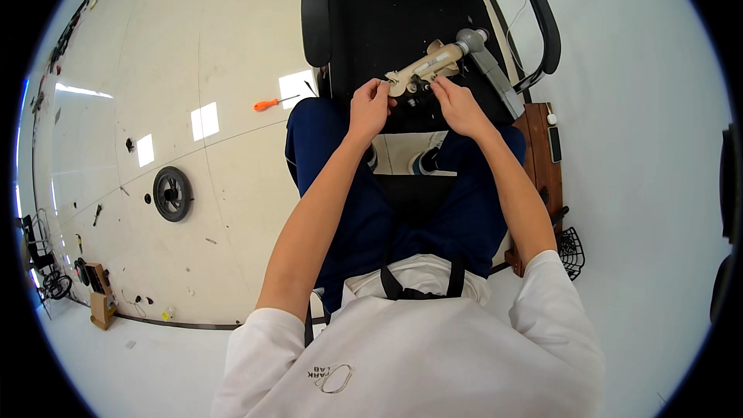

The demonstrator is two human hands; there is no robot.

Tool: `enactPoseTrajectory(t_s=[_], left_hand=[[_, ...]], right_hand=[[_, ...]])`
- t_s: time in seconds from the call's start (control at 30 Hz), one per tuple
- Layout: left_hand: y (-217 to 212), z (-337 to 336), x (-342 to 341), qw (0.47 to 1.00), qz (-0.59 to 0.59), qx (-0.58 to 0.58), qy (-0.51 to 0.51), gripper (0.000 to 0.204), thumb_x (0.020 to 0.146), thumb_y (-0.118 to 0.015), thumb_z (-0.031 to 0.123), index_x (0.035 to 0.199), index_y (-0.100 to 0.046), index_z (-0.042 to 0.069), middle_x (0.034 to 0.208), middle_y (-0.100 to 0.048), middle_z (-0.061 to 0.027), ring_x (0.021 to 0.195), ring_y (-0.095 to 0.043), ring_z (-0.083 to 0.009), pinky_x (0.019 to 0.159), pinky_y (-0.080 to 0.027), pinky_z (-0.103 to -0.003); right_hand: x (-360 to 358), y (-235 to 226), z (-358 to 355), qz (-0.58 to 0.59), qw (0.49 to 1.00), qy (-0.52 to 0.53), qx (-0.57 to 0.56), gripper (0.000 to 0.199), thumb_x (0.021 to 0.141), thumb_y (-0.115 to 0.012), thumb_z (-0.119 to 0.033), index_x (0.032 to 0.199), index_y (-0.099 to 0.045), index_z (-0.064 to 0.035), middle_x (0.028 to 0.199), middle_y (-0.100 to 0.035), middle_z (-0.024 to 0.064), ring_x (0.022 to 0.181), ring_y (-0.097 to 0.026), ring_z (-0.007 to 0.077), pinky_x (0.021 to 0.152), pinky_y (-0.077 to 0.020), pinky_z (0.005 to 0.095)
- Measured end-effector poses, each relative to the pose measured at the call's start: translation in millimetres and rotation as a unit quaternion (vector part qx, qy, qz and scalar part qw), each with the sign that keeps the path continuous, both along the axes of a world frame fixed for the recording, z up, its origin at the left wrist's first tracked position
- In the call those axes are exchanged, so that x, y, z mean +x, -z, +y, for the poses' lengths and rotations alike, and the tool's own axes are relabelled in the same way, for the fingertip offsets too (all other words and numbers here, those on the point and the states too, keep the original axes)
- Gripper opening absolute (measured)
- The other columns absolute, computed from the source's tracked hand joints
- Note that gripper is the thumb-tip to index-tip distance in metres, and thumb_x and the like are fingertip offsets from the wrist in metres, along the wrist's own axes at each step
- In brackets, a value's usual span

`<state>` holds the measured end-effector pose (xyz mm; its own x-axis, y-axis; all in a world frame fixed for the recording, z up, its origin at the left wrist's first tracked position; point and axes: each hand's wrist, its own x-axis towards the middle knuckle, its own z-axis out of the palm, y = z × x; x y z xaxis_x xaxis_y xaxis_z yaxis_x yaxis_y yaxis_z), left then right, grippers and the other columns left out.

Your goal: The person sits on a chair and assembles a mechanical component by hand, inserting small parts and tightening connections. The workspace is a tiled room with scattered tools and parts on the floor.

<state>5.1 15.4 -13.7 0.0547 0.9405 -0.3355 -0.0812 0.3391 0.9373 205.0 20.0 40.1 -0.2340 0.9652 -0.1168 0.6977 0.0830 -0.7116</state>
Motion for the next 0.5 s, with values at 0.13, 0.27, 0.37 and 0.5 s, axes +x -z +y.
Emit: enactPoseTrajectory(t_s=[0.13, 0.27, 0.37, 0.5], left_hand=[[1, 1, 1, 1.000, 0.004, 0.005, 0.003, 0.026, 0.099, -0.051, 0.025, 0.088, -0.061, 0.004, 0.072, -0.062, -0.0027, 0.061, -0.052, -0.0081, 0.058, -0.041, -0.024], [5, 3, 1, 1.000, 0.002, 0.021, -0.014, 0.030, 0.099, -0.052, 0.024, 0.087, -0.064, 0.000, 0.067, -0.063, -0.0036, 0.057, -0.055, -0.0088, 0.055, -0.045, -0.026], [7, 4, -2, 1.000, 0.019, 0.006, -0.007, 0.030, 0.099, -0.052, 0.024, 0.088, -0.065, 0.000, 0.068, -0.064, -0.0039, 0.057, -0.054, -0.0089, 0.056, -0.045, -0.026], [2, 3, -4, 1.000, 0.019, 0.001, 0.004, 0.030, 0.100, -0.052, 0.024, 0.089, -0.065, 0.000, 0.069, -0.064, -0.0041, 0.059, -0.054, -0.0087, 0.057, -0.044, -0.026]], right_hand=[[4, -6, 6, -0.048, 0.997, -0.062, 0.022, 0.022, 0.102, -0.046, -0.023, 0.102, -0.053, -0.0027, 0.075, -0.061, 0.0271, 0.077, -0.060, 0.0474, 0.065, -0.0458, 0.0510], [14, -6, 21, -0.145, 0.976, -0.152, 0.052, 0.018, 0.101, -0.048, -0.025, 0.108, -0.051, -0.0078, 0.073, -0.063, 0.0239, 0.074, -0.062, 0.0451, 0.064, -0.0473, 0.0530], [18, -12, 33, -0.206, 0.950, -0.225, 0.057, 0.017, 0.100, -0.050, -0.025, 0.110, -0.050, -0.0111, 0.071, -0.063, 0.0209, 0.072, -0.063, 0.0427, 0.061, -0.0481, 0.0526], [25, -13, 48, -0.233, 0.912, -0.315, 0.119, 0.016, 0.100, -0.049, -0.025, 0.111, -0.050, -0.0126, 0.067, -0.062, 0.0190, 0.068, -0.064, 0.0403, 0.059, -0.0485, 0.0512]])
